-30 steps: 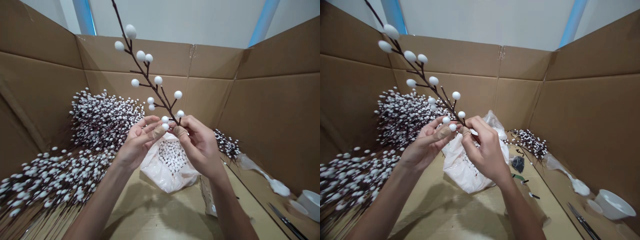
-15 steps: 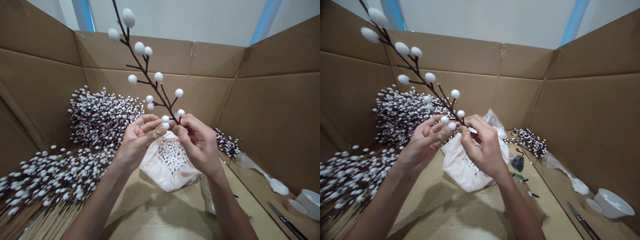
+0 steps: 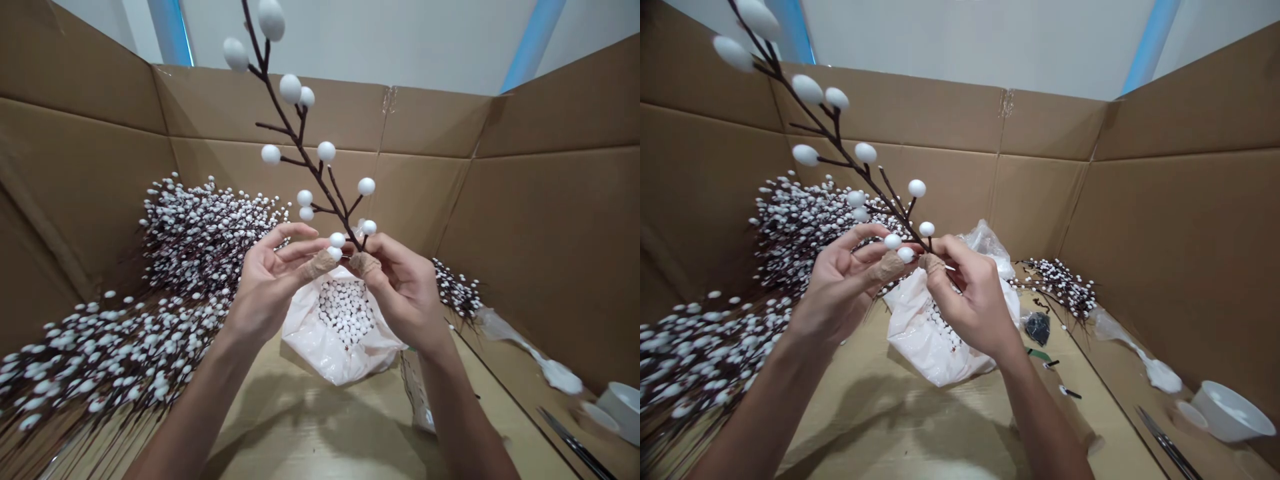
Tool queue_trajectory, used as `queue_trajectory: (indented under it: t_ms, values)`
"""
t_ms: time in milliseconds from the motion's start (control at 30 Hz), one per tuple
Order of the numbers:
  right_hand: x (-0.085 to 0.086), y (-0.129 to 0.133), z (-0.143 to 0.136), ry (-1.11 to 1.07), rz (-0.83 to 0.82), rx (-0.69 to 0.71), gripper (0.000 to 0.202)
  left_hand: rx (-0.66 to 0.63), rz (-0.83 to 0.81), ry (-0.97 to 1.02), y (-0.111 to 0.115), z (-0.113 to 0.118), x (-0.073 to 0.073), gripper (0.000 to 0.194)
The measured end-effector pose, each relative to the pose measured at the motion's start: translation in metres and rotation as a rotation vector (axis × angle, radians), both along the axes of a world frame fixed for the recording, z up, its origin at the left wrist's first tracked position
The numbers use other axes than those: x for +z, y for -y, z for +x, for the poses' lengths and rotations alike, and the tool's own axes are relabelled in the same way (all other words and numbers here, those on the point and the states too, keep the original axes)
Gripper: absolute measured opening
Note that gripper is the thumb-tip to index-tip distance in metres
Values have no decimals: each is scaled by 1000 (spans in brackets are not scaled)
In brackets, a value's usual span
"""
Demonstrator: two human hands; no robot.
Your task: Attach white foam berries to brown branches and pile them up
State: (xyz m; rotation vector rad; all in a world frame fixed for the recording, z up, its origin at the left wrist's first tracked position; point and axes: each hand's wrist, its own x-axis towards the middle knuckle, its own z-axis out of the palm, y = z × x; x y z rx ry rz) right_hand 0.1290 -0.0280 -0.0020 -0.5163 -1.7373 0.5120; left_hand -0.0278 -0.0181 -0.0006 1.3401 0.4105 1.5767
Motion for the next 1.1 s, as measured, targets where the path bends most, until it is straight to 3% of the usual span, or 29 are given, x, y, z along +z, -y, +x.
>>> queue_trajectory:
  t_ms: [233,1100]
  values:
    - [-1,-1,0,5,-5,-10,11,-26,24,-24,4,0,1,31]
    - [-1,-2,-1,129,119,-116,11,101,55,-79,2,0,-1,29]
